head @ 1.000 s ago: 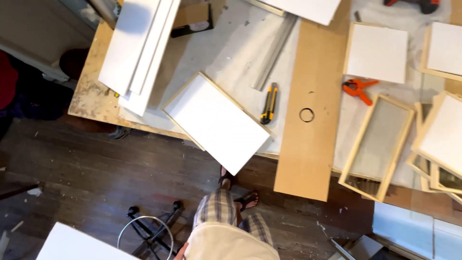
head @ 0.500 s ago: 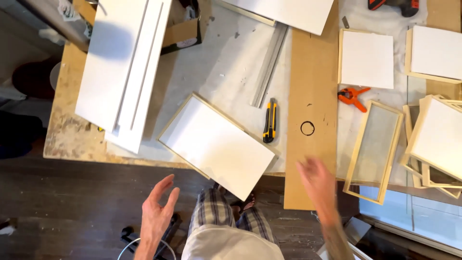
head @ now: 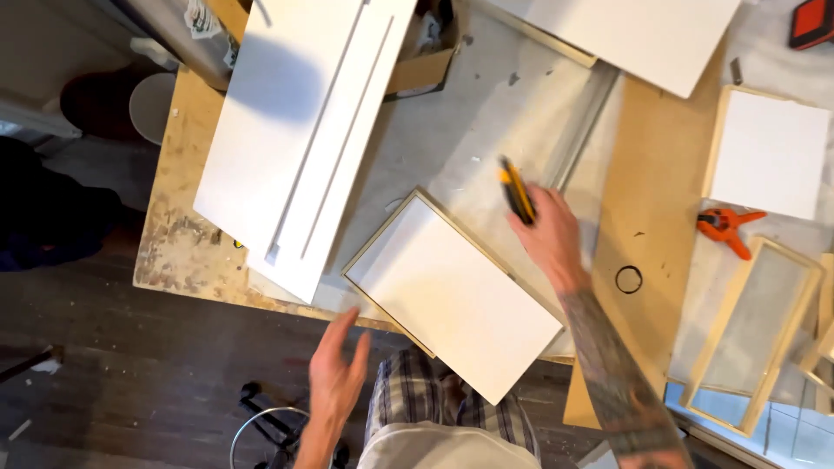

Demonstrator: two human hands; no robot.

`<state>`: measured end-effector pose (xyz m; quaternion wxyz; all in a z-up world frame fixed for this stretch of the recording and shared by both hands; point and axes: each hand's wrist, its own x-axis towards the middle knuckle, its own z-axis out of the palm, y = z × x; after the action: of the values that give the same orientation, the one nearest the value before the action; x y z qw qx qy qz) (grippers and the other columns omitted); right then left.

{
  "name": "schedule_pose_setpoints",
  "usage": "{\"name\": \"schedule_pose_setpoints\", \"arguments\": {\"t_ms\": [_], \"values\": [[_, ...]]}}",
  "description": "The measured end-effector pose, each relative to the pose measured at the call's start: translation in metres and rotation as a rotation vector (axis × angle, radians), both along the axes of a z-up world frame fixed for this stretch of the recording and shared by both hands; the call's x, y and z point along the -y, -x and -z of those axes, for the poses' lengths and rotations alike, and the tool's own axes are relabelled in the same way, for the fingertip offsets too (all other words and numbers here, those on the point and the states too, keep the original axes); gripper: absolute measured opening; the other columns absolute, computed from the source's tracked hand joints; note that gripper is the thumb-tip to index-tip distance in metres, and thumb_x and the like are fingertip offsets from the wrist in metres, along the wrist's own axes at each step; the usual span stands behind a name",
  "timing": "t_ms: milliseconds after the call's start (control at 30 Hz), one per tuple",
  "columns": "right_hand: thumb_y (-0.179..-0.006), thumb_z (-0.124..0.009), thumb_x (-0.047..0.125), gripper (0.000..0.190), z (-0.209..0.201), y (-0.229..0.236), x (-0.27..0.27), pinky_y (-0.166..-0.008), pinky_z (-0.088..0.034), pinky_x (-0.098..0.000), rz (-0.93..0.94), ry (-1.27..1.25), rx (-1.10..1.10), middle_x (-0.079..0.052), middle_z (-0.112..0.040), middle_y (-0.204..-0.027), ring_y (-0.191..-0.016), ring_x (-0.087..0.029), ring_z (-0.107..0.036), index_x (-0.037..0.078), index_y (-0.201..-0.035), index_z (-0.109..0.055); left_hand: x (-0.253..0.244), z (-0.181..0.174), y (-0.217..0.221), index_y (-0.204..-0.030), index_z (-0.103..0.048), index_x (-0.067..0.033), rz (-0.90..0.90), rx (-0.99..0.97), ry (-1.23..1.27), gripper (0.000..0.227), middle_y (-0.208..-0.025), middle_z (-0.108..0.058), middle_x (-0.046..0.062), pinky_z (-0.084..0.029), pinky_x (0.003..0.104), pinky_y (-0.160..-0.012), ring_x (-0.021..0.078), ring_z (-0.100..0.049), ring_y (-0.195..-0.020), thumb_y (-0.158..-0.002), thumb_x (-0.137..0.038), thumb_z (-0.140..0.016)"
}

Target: Assembling wooden frames by fitting white panels into them, measuring and cutting components using a utility knife and ruler.

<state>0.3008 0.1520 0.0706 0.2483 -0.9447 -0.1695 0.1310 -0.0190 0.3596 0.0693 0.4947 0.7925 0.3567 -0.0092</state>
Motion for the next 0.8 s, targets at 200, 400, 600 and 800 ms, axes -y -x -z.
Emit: {"name": "schedule_pose_setpoints", "arguments": {"t_ms": [200, 400, 600, 800], "values": [[-0.087, -0.081, 0.029, 0.049, 0.076, -0.039, -0.058, -0.093, -0.055, -0.0481, -0.244, -0.057, 0.214, -0.010, -0.061, -0.116, -0.109, -0.036, -0.065, 0.013, -0.131, -0.066, -0.018, 0.065, -0.089, -0.137, -0.064, -0.0079, 0.189, 0.197, -0.580, 0.045, -0.128, -0.065, 0.014, -0.055, 0.046, -0.095, 0.0347, -0.065, -0.114, -0.092, -0.004, -0.068], [-0.096, -0.075, 0.035, 0.038, -0.023, 0.085, 0.053, -0.090, -0.057, -0.0443, 0.209, -0.123, -0.008, -0.015, -0.067, -0.107, -0.109, -0.034, -0.068, 0.006, -0.120, -0.069, -0.023, 0.099, -0.120, -0.128, -0.071, -0.0110, 0.137, -0.049, -0.531, 0.030, -0.125, -0.067, 0.020, -0.057, 0.062, -0.087, 0.0463, -0.070, -0.101, -0.098, -0.014, -0.065], [-0.095, -0.073, 0.036, 0.061, 0.053, 0.232, 0.148, -0.102, -0.053, -0.0496, 0.934, -0.444, -0.724, -0.026, -0.062, -0.128, -0.123, -0.039, -0.062, 0.000, -0.141, -0.057, -0.041, 0.141, -0.117, -0.129, -0.072, -0.0266, 0.168, -0.164, -0.507, 0.027, -0.123, -0.068, 0.008, -0.059, 0.053, -0.092, 0.0345, -0.070, -0.107, -0.106, -0.021, -0.058], [-0.093, -0.078, 0.028, 0.041, 0.060, 0.239, 0.127, -0.085, -0.056, -0.0403, 0.784, -0.514, -0.529, -0.016, -0.075, -0.099, -0.092, -0.023, -0.070, 0.006, -0.126, -0.069, -0.048, 0.134, -0.105, -0.121, -0.073, -0.0220, 0.292, -0.109, -0.588, 0.022, -0.109, -0.070, 0.005, -0.063, 0.050, -0.081, 0.0316, -0.072, -0.092, -0.104, -0.029, -0.061]]}}
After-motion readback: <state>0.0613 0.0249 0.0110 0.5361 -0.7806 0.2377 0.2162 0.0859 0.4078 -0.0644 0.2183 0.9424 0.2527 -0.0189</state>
